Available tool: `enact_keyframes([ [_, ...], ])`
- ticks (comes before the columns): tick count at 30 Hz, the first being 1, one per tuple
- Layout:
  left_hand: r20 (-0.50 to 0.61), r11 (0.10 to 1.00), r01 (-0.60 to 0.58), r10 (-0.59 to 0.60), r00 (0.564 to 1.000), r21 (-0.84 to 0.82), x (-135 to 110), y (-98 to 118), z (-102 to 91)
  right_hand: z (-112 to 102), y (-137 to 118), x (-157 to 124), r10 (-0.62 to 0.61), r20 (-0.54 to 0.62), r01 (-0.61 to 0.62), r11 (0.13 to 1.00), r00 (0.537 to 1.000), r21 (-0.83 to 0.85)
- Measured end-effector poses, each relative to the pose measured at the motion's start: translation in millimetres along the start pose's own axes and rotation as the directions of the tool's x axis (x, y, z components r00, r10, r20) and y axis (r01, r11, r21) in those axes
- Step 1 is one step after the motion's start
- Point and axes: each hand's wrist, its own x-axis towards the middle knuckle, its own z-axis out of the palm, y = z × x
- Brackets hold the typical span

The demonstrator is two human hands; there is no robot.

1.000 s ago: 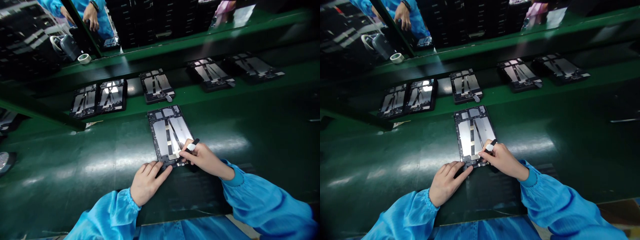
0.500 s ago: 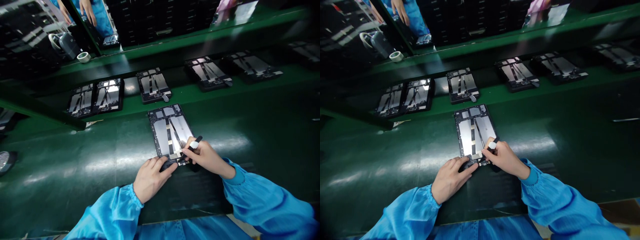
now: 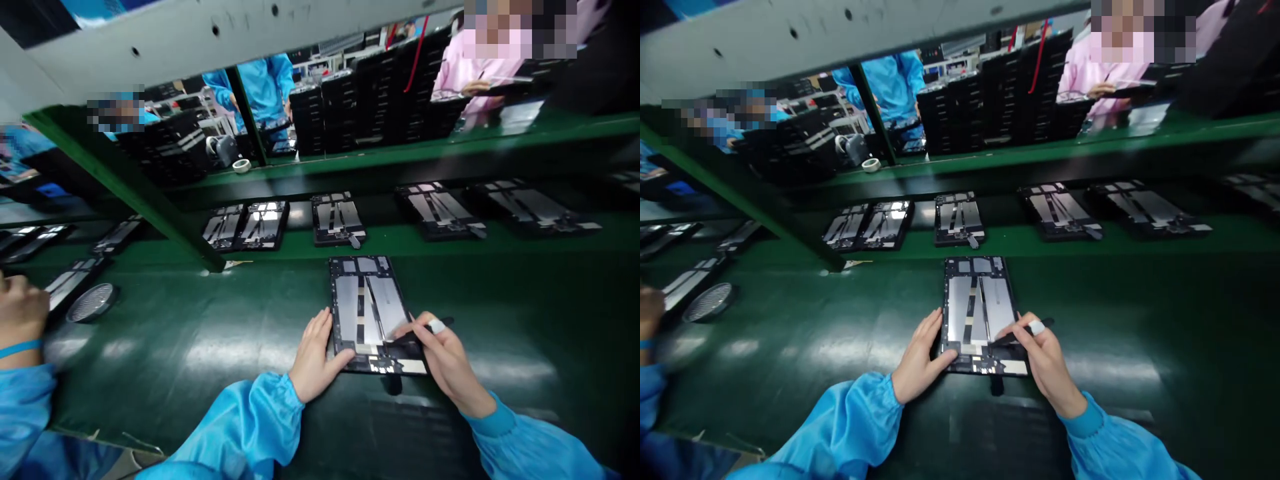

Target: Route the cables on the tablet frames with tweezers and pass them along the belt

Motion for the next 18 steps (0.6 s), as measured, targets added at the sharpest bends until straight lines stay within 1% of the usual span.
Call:
enact_keyframes([
  [1,0.008,0.984,0.07,-0.07,0.998,-0.163,-3,2,-0.5,0,-1,-2,-0.009,0.019,0.008,0.999,1.0,0.033],
  [2,0.028,0.929,0.151,-0.151,0.988,-0.336,-8,3,-2.7,0,-1,-4,-0.012,0.05,0.009,0.998,0.999,0.067],
  [3,0.062,0.835,0.235,-0.236,0.97,-0.497,-13,5,-7.0,1,-2,-5,-0.017,0.084,0.008,0.995,0.996,0.1],
  [4,0.101,0.718,0.31,-0.319,0.942,-0.623,-19,6,-13.5,3,-2,-5,-0.02,0.116,0.005,0.992,0.993,0.13],
  [5,0.128,0.603,0.363,-0.397,0.909,-0.71,-23,5,-22.2,4,-1,-5,-0.02,0.135,-0.001,0.987,0.991,0.159],
  [6,0.128,0.516,0.388,-0.468,0.874,-0.764,-26,4,-33.0,6,0,-4,-0.017,0.133,-0.008,0.983,0.991,0.185],
  [7,0.093,0.468,0.381,-0.528,0.844,-0.798,-25,1,-45.7,8,1,-3,-0.009,0.116,-0.015,0.979,0.993,0.201],
  [8,0.031,0.458,0.35,-0.571,0.82,-0.817,-21,-4,-59.9,10,3,-1,0.003,0.091,-0.021,0.979,0.996,0.204],
  [9,-0.046,0.476,0.309,-0.598,0.801,-0.823,-13,-10,-75.1,12,6,2,0.017,0.061,-0.029,0.981,0.998,0.191],
  [11,-0.213,0.557,0.222,-0.61,0.763,-0.8,14,-27,-105.7,14,11,6,0.056,0.022,-0.058,0.989,0.998,0.136],
  [12,-0.286,0.596,0.197,-0.616,0.734,-0.779,33,-36,-120.0,14,14,8,0.073,0.017,-0.074,0.991,0.997,0.11],
  [13,-0.32,0.616,0.183,-0.613,0.722,-0.767,53,-46,-133.1,15,16,10,0.086,0.017,-0.087,0.992,0.996,0.091],
  [15,-0.351,0.638,0.175,-0.608,0.712,-0.75,94,-64,-154.1,16,19,12,0.099,0.031,-0.101,0.992,0.995,0.075],
  [16,-0.352,0.644,0.181,-0.607,0.713,-0.743,113,-72,-161.7,16,20,12,0.1,0.038,-0.102,0.992,0.994,0.071],
  [18,-0.344,0.65,0.203,-0.61,0.714,-0.732,145,-85,-171.0,17,20,13,0.095,0.042,-0.098,0.993,0.995,0.067],
])
